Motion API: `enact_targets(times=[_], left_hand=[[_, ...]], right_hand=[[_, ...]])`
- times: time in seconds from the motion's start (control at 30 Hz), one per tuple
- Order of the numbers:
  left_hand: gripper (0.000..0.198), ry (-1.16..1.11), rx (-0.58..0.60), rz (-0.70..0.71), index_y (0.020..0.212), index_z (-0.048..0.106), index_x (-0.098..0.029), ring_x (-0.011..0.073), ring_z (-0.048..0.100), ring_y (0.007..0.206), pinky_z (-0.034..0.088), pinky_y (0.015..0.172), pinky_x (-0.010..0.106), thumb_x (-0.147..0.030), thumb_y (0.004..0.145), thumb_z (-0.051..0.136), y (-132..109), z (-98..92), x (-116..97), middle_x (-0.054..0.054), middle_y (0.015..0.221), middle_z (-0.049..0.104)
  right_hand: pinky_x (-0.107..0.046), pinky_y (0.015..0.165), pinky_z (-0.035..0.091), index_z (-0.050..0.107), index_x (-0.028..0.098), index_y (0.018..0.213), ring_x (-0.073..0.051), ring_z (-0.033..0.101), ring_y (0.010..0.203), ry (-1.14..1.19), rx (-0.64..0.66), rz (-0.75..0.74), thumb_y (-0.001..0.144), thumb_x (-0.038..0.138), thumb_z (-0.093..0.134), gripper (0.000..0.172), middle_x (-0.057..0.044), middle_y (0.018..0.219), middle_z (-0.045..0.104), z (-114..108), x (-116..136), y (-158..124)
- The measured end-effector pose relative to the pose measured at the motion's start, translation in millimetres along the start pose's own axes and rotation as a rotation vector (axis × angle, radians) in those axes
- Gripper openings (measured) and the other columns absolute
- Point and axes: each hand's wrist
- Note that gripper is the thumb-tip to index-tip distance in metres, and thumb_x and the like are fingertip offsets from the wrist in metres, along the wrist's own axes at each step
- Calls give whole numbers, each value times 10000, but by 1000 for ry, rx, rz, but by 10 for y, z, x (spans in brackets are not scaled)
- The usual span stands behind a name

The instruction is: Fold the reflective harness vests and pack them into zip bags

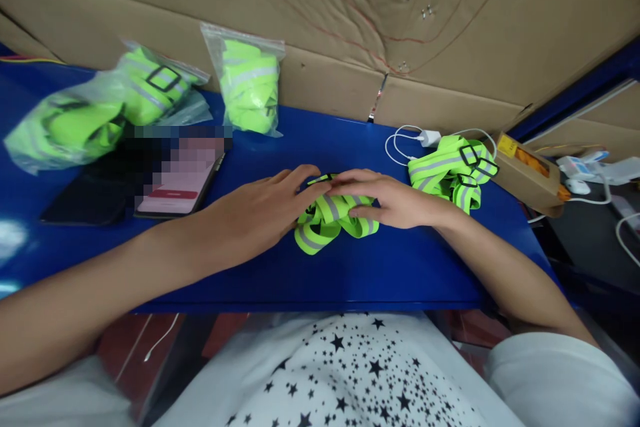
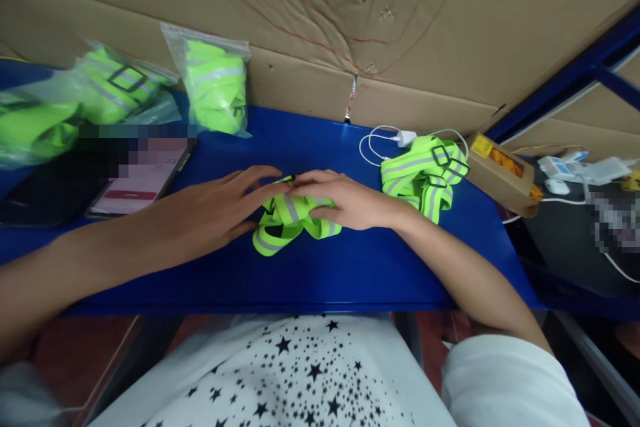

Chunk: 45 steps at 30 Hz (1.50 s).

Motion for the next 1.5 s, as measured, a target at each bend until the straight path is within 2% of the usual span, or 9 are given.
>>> enact_targets(times=[0.2, 0.43, 0.6, 0.7, 0.9, 1.0, 1.1, 1.3, 1.5], left_hand=[[376, 86, 113, 62, 1310, 487, -230, 255, 699, 879, 520, 671, 301, -151, 954, 579, 14, -45, -72, 98, 1138, 625], [507, -19, 145, -29, 1430, 371, -245, 205, 687, 840, 521, 696, 307, -101, 953, 461, -37, 41, -39, 114, 1280, 550], [580, -201, 113, -215, 1365, 419, -196, 231, 688, 868, 586, 814, 428, -533, 933, 607, 124, 149, -145, 155, 1373, 475], [630, -143, -20, -250, 1308, 484, -169, 304, 667, 1036, 579, 894, 479, -648, 917, 600, 172, 269, -176, 166, 1318, 505], [291, 71, -85, -139, 1262, 577, -144, 312, 634, 1110, 560, 968, 491, -278, 1009, 528, 170, 368, -163, 173, 1276, 547], [321, 58, -85, -111, 1285, 559, -128, 317, 621, 1132, 557, 978, 497, -270, 997, 544, 174, 356, -181, 178, 1302, 545], [471, -1, -92, -123, 1350, 511, -129, 324, 613, 1146, 555, 978, 497, -409, 982, 598, 172, 352, -194, 177, 1303, 543], [588, 21, -19, -17, 1479, 465, -281, 334, 578, 1182, 510, 1017, 529, -535, 966, 602, 153, 348, -130, 160, 1319, 492], [541, 123, -85, -133, 1403, 533, -211, 340, 613, 1123, 536, 970, 499, -562, 990, 528, 204, 369, -231, 179, 1254, 527]], right_hand=[[-417, 1098, 477, 692, 261, 1242, -226, 615, 1268, 82, -132, 25, 902, 303, 725, 344, -74, 1338, 648, 57, -47, 83], [-385, 997, 530, 725, 236, 1180, -228, 668, 1115, -17, -346, 159, 867, 358, 767, 339, -82, 1257, 680, 189, -17, 140], [-395, 967, 526, 722, 197, 1133, -239, 660, 1079, -121, -502, 252, 880, 309, 750, 279, -101, 1174, 693, 300, 10, 217], [-390, 953, 519, 717, 183, 1121, -231, 661, 1032, -152, -489, 265, 924, 352, 704, 259, -104, 1158, 691, 297, 20, 236], [-396, 949, 468, 698, 179, 1162, -245, 612, 1017, -335, -346, 148, 981, 444, 615, 331, -102, 1109, 674, 151, -40, 203], [-435, 919, 426, 669, 187, 1279, -268, 566, 986, -513, -323, 80, 1013, 503, 528, 436, -102, 1022, 646, 124, -127, 192], [-475, 950, 392, 615, 219, 1378, -275, 558, 1033, -576, -347, 2, 1065, 455, 391, 451, -104, 1039, 636, 178, -215, 189], [-540, 1158, 317, 592, 192, 1302, -293, 413, 1449, -393, -423, -58, 1062, 384, 313, 414, -151, 1473, 535, 332, -265, 221], [-532, 1196, 330, 442, 174, 1471, -279, 417, 1457, -130, -275, 80, 1061, 556, 275, 585, -171, 1505, 510, 269, -146, 206]])
Point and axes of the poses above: each hand's wrist, its own y-axis towards the middle knuckle, its own z-axis out of the palm, x = y × z
